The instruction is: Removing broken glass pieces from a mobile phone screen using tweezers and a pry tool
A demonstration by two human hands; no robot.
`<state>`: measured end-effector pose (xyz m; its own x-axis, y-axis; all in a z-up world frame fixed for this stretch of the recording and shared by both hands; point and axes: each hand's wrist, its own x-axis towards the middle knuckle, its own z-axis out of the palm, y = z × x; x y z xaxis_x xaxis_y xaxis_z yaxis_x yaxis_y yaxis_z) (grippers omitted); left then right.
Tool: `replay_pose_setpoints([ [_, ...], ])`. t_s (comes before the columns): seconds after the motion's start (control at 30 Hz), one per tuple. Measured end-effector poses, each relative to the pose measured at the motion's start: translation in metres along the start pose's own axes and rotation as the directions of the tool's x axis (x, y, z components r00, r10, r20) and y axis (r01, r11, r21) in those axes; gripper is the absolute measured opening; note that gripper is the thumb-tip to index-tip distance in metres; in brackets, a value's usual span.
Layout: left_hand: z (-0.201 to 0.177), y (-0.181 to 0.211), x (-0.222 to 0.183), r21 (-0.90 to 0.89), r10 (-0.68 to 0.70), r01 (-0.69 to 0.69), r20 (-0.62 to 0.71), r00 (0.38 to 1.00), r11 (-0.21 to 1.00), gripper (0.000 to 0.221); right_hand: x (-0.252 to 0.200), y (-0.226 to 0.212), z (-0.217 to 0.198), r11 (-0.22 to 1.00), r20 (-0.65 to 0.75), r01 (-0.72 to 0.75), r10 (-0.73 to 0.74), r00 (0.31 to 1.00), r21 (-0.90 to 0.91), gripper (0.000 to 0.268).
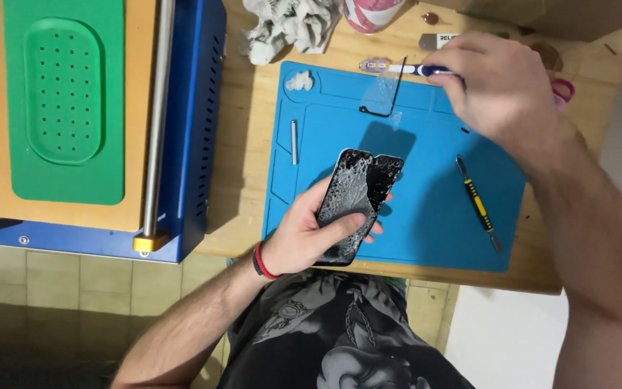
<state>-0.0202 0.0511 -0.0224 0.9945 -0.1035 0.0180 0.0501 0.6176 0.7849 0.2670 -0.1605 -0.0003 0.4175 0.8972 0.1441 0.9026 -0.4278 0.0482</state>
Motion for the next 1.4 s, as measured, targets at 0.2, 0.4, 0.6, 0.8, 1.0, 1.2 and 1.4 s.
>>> replay_pose_setpoints([
  [0.2, -0.002, 0.0, -0.001, -0.009, -0.009, 0.009, 0.014, 1.0, 1.0, 0.04, 0.001, -0.008, -0.028, 0.895, -0.065, 0.288, -0.328, 0.942, -0.339, 0.023],
  [0.4, -0.001, 0.002, -0.001, -0.013, -0.009, 0.01, 0.023, 1.0, 1.0, 0.043, -0.01, 0.019, -0.009, 0.847, -0.156, 0.034, -0.138, 0.978, -0.531, 0.014],
  [0.6, -0.001, 0.0, 0.001, -0.014, 0.013, -0.013, 0.0, 1.0, 1.0, 0.042, -0.008, 0.011, -0.026, 0.89, -0.112, 0.019, -0.079, 0.991, -0.456, 0.013],
  [0.8, -0.004, 0.001, -0.005, -0.152, -0.044, 0.046, 0.015, 0.999, 0.987, 0.052, -0.055, -0.021, -0.046, 0.647, -0.269, -0.004, 0.322, 0.908, 0.762, 0.041],
  [1.0, 0.006, -0.005, -0.001, -0.515, -0.189, 0.242, 0.153, 0.97, 0.822, 0.077, -0.095, -0.036, -0.016, -0.118, 0.153, -0.1, 0.671, 0.726, 0.988, 0.021],
  [1.2, 0.019, -0.011, 0.016, -0.591, -0.215, 0.253, 0.135, 0.967, 0.766, 0.078, -0.079, -0.074, -0.02, -0.055, 0.102, -0.087, 0.622, 0.776, 0.995, 0.026],
  [1.4, 0.021, -0.019, 0.022, -0.567, -0.186, 0.221, 0.12, 0.975, 0.793, 0.08, -0.081, -0.085, 0.003, 0.028, 0.039, -0.092, 0.759, 0.65, 0.995, 0.033],
])
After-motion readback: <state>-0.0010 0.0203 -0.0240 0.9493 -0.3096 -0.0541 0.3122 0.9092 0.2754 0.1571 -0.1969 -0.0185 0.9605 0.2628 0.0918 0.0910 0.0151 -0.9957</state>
